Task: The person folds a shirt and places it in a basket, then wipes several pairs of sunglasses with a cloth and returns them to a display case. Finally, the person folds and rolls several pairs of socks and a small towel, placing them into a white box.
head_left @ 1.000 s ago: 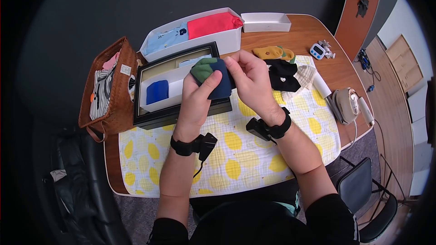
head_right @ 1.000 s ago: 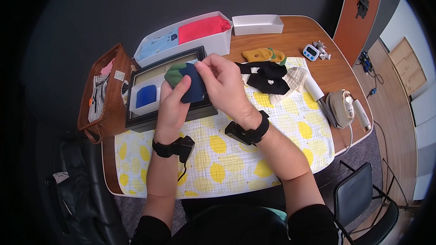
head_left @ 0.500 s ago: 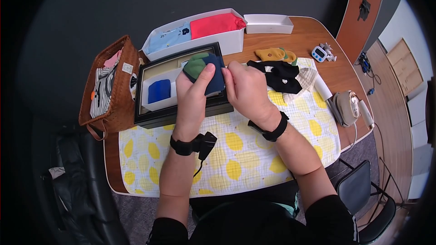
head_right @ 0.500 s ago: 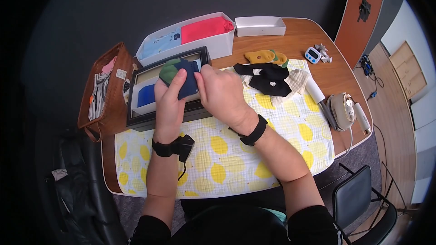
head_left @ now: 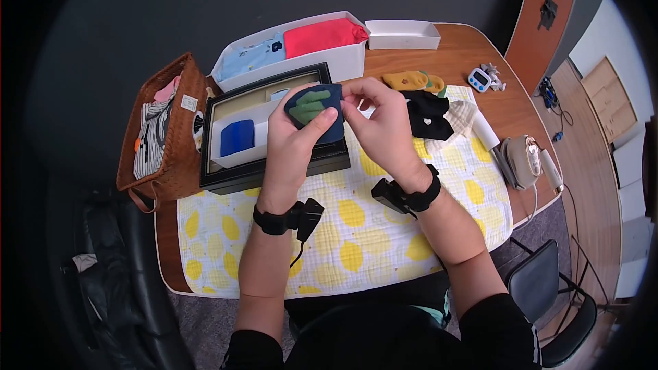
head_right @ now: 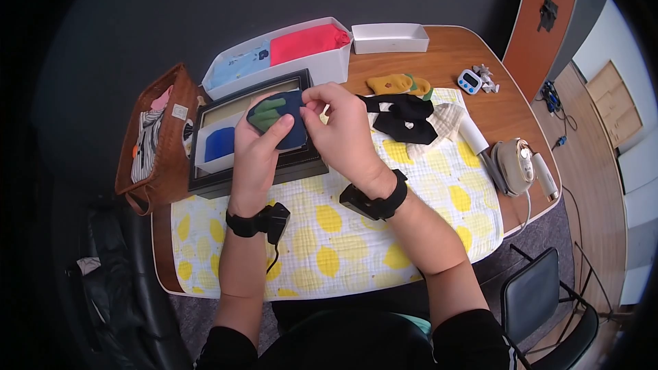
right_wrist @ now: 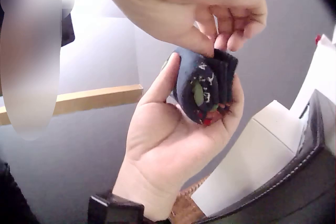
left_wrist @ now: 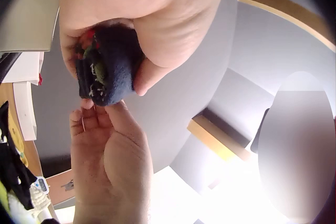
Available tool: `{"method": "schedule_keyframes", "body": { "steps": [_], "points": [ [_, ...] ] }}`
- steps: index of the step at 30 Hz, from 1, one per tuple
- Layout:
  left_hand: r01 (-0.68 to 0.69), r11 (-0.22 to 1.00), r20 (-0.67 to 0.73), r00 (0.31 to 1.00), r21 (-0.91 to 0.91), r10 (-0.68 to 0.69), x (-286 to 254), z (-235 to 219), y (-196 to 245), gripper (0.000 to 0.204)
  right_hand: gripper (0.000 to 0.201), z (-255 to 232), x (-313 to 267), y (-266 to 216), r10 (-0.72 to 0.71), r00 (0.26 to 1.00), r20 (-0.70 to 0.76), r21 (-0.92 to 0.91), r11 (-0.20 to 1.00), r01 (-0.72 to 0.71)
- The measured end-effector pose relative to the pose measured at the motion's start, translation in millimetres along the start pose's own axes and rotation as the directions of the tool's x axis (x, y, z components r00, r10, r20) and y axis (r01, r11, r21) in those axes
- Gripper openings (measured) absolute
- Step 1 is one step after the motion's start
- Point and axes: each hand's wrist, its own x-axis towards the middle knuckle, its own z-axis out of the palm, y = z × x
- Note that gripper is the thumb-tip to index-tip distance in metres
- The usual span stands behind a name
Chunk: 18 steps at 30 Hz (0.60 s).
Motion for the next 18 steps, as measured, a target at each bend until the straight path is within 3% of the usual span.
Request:
{"method": "schedule_keyframes", "body": {
  "steps": [2,4,8,10,11,12,13,17,18],
  "points": [
    [0.01,0.998,0.037,0.999,0.059,-0.012,-0.7,-1.3,1.2,0.039,0.014,-0.3,0.2,2.9,0.063,0.997,0.037,0.092,0.994,-0.066],
    [0.018,0.997,0.049,0.999,0.069,-0.021,-1.9,-1.5,4.3,0.039,0.013,2.1,0.1,3.6,0.271,0.956,0.112,0.451,0.843,-0.292],
    [0.045,0.994,0.133,0.989,0.101,-0.058,-2.0,-0.2,6.7,0.04,0.009,2.2,-0.2,6.2,0.333,0.935,0.121,0.494,0.797,-0.348],
    [0.014,0.995,0.109,0.994,0.095,-0.025,-3.1,6.7,2.5,0.04,0.006,5.9,-1.9,6.5,0.242,0.97,-0.011,0.362,0.906,-0.222],
    [-0.016,0.996,0.084,0.996,0.091,0.008,-3.8,10.9,0.2,0.041,0.006,6.3,-3.2,3.2,0.241,0.97,-0.011,0.362,0.906,-0.221],
    [-0.016,0.996,0.084,0.996,0.091,0.008,-4.5,13.8,-0.9,0.041,0.006,6.1,-5.1,-2.0,0.145,0.984,-0.1,0.117,0.984,-0.134],
    [-0.039,0.995,0.07,0.997,0.097,0.032,-5.3,16.5,-1.7,0.041,0.007,5.6,-5.9,-6.8,0.029,0.987,-0.16,-0.141,0.989,-0.052],
    [-0.077,0.987,0.028,0.997,0.14,0.074,-8.2,25.0,-2.2,0.04,0.006,5.1,-6.1,-8.6,0.043,0.982,-0.183,-0.174,0.982,-0.076],
    [-0.076,0.987,0.029,0.997,0.139,0.073,-7.9,24.9,-3.6,0.04,0.007,6.3,-6.5,-5.7,-0.012,0.977,-0.212,-0.209,0.977,-0.033]
  ]
}}
